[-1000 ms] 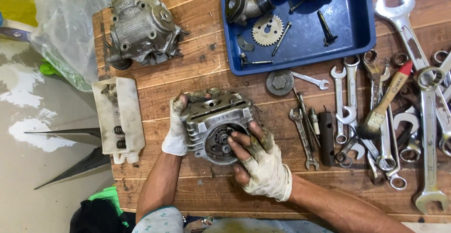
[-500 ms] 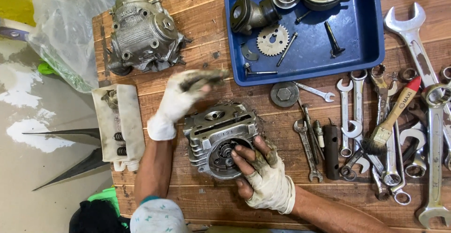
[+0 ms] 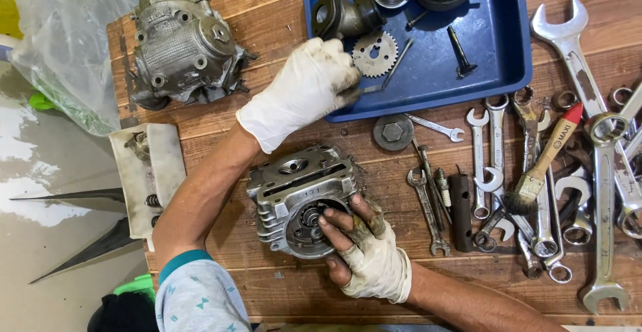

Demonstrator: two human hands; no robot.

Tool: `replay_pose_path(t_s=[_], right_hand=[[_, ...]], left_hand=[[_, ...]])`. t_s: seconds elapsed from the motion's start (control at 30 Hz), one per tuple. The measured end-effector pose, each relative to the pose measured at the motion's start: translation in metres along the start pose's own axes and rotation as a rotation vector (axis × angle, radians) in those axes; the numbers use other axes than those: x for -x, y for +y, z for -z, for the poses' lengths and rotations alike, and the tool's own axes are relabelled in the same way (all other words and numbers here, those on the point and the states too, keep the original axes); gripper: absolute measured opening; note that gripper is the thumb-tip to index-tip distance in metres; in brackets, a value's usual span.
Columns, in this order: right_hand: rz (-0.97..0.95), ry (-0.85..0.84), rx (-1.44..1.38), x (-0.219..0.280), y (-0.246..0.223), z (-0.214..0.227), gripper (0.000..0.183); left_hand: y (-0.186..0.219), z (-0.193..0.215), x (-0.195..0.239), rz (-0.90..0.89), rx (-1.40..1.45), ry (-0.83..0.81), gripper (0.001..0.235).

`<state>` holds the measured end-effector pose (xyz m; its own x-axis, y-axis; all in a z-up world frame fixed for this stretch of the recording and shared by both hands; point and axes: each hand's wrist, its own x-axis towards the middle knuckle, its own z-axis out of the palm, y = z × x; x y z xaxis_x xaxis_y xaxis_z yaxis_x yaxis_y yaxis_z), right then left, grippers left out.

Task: Disassembling a motorcycle engine cylinder head to remove rocker arm shafts and other internal components for inspection or repair.

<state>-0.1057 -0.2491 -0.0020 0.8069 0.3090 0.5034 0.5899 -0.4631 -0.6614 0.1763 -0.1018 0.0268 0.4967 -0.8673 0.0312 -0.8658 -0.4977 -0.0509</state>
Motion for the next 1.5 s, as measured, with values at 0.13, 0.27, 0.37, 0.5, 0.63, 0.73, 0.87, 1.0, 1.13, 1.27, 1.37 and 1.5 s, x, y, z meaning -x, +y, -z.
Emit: replay_pose_path(t_s=[0.13, 0.27, 0.37, 0.5, 0.63, 0.73, 0.87, 1.0, 1.13, 1.27, 1.37, 1.5], right_hand=[[0.006, -0.003, 0.001, -0.001, -0.001, 0.000, 0.054], [0.007, 0.015, -0.064, -0.006, -0.002, 0.003, 0.051], [0.010, 0.025, -0.058, -0.006, -0.002, 0.002, 0.051], [-0.002, 0.037, -0.006, -0.003, -0.001, 0.000, 0.052], [0.003, 0.027, -0.027, -0.002, 0.000, -0.001, 0.054], [0.012, 0.036, -0.029, -0.003, 0.000, -0.001, 0.054], [0.026, 0.041, -0.050, -0.004, 0.000, -0.001, 0.053], [0.025, 0.055, -0.046, -0.005, 0.001, -0.002, 0.054], [0.016, 0.064, -0.053, -0.006, 0.000, -0.001, 0.054], [0.015, 0.071, -0.034, -0.004, 0.000, -0.004, 0.055], [0.010, 0.086, -0.029, -0.003, 0.000, -0.005, 0.055], [0.014, 0.086, -0.068, -0.005, 0.000, -0.002, 0.055]], left_hand=[[-0.008, -0.011, -0.002, 0.079, -0.061, 0.139, 0.022], [-0.006, -0.017, -0.004, 0.184, -0.021, 0.122, 0.030], [0.003, 0.004, -0.015, 0.201, 0.260, -0.129, 0.035], [-0.004, 0.044, -0.024, 0.209, 0.442, 0.082, 0.021], [-0.025, 0.045, -0.030, 0.326, -0.006, 0.228, 0.044], [-0.034, 0.027, -0.029, 0.376, -0.070, 0.085, 0.083], [-0.042, -0.001, -0.028, 0.404, 0.054, 0.055, 0.078], [-0.036, 0.021, -0.027, 0.420, 0.276, -0.071, 0.074], [-0.025, 0.035, -0.021, 0.332, 0.335, -0.167, 0.078], [-0.021, 0.034, -0.015, 0.276, 0.364, -0.142, 0.073], [-0.019, 0.039, -0.016, 0.291, 0.400, -0.133, 0.070], [-0.024, 0.030, -0.016, 0.286, 0.280, -0.137, 0.071]])
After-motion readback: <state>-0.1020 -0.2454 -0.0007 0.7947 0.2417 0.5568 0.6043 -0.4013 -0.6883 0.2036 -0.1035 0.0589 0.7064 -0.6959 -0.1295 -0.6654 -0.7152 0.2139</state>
